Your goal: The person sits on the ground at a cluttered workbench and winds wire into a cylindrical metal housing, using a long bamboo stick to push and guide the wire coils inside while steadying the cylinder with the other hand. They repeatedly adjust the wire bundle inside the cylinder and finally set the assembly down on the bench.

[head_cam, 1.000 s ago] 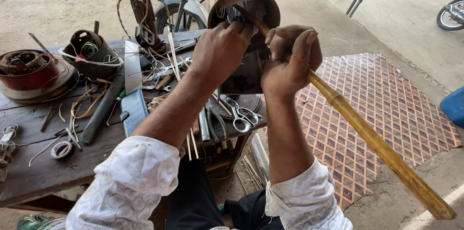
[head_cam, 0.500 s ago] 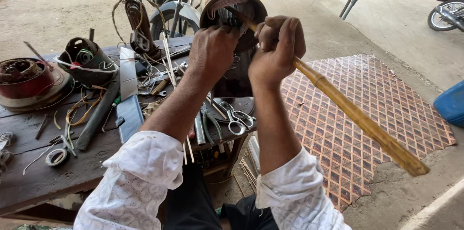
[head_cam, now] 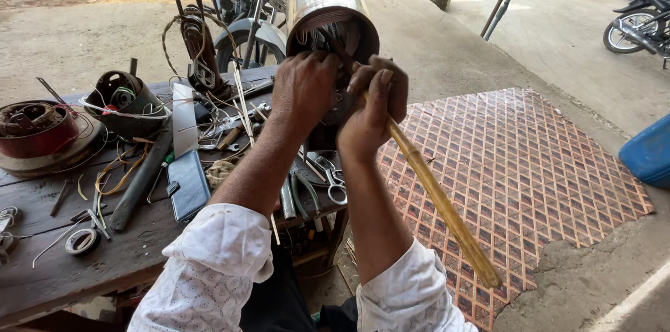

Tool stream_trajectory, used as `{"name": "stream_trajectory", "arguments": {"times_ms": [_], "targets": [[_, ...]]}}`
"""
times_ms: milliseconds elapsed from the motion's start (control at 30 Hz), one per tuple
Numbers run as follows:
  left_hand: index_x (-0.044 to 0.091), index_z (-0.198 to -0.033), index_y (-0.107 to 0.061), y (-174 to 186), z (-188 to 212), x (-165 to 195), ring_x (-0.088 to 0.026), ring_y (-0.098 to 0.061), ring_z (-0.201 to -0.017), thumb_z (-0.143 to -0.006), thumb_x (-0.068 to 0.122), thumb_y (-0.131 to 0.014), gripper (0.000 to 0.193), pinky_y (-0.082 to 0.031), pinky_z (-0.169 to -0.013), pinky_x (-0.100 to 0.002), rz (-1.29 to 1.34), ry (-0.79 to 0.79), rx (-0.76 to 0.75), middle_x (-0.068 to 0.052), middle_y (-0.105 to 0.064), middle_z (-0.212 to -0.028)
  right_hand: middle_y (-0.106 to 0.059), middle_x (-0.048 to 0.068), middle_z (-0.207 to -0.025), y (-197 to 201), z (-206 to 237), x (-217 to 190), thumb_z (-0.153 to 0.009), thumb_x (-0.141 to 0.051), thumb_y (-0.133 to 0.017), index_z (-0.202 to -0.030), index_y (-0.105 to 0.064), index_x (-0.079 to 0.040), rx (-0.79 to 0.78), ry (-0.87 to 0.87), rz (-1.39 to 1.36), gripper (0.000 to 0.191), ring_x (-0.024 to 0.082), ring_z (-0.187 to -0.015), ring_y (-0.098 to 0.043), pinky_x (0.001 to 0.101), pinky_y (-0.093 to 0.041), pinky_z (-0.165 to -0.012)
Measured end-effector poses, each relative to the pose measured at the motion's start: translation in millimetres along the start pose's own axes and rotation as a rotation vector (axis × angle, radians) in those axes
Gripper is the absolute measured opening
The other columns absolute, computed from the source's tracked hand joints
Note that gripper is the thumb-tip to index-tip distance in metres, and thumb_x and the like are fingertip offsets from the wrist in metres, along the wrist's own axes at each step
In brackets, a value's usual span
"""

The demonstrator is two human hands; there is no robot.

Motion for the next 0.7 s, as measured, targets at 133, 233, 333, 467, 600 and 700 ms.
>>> {"name": "stream_trajectory", "arguments": {"times_ms": [133, 233, 333, 467, 600, 700], "targets": [[0.007, -0.101, -0.071, -7, 4, -3, -0.035, -0.071, -0.086, -0.086, 0.012, -0.067, 0.016, -0.055, -0.075, -0.050, 0.039, -0.010, 0.034, -0.016, -0.072, -0.090, -0.049, 0.002, -0.075, -5, -8, 10, -0.110, -0.007, -0.052, -0.123, -0.060, 0.000, -0.067, 0.083, 0.020, 0.017, 0.011, -0.069, -0.047, 0.0287, -0.045, -0.074], [0.008, -0.102, -0.072, -10, 6, -3, -0.034, -0.071, -0.086, -0.082, 0.010, -0.067, 0.021, -0.056, -0.076, -0.049, 0.025, -0.043, 0.072, -0.014, -0.072, -0.090, -0.051, 0.004, -0.072, -8, -18, 14, -0.106, -0.005, -0.052, -0.119, -0.061, -0.001, -0.116, 0.082, 0.117, 0.016, 0.009, -0.064, -0.044, 0.0249, -0.040, -0.064], [0.007, -0.100, -0.071, -15, 3, -4, -0.030, -0.072, -0.082, -0.087, 0.009, -0.065, 0.014, -0.057, -0.074, -0.046, -0.009, -0.026, -0.011, -0.014, -0.073, -0.091, -0.051, 0.003, -0.075, -6, -11, 5, -0.107, -0.003, -0.052, -0.119, -0.062, -0.001, -0.114, 0.101, 0.121, 0.016, 0.010, -0.064, -0.045, 0.0249, -0.041, -0.064], [0.008, -0.098, -0.070, -14, 3, -3, -0.031, -0.072, -0.082, -0.086, 0.008, -0.065, 0.013, -0.057, -0.072, -0.047, -0.058, -0.006, 0.026, -0.012, -0.073, -0.087, -0.052, 0.003, -0.077, 2, 6, -11, -0.107, -0.004, -0.053, -0.121, -0.062, -0.002, -0.137, 0.155, 0.089, 0.017, 0.010, -0.067, -0.048, 0.0292, -0.052, -0.077], [0.009, -0.096, -0.070, -12, 4, 1, -0.032, -0.072, -0.083, -0.084, 0.009, -0.066, 0.013, -0.057, -0.073, -0.047, -0.034, -0.020, 0.025, -0.011, -0.072, -0.087, -0.055, 0.004, -0.080, 6, -12, 1, -0.104, -0.005, -0.053, -0.122, -0.062, -0.001, -0.141, 0.053, 0.122, 0.020, 0.012, -0.072, -0.049, 0.0302, -0.050, -0.080], [0.010, -0.096, -0.070, -7, 3, 3, -0.032, -0.072, -0.083, -0.086, 0.012, -0.067, 0.011, -0.056, -0.072, -0.048, -0.014, -0.023, 0.045, -0.012, -0.072, -0.087, -0.054, 0.004, -0.080, 4, -22, 13, -0.104, -0.004, -0.051, -0.121, -0.064, 0.002, -0.174, 0.033, 0.139, 0.022, 0.010, -0.068, -0.047, 0.0244, -0.041, -0.067]]}}
Point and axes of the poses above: each hand's wrist, its own z-axis away from the middle knuckle, its own y-axis out of the back of the hand, x = y × z, the point moved 3 cm from there along -z, towards the middle knuckle
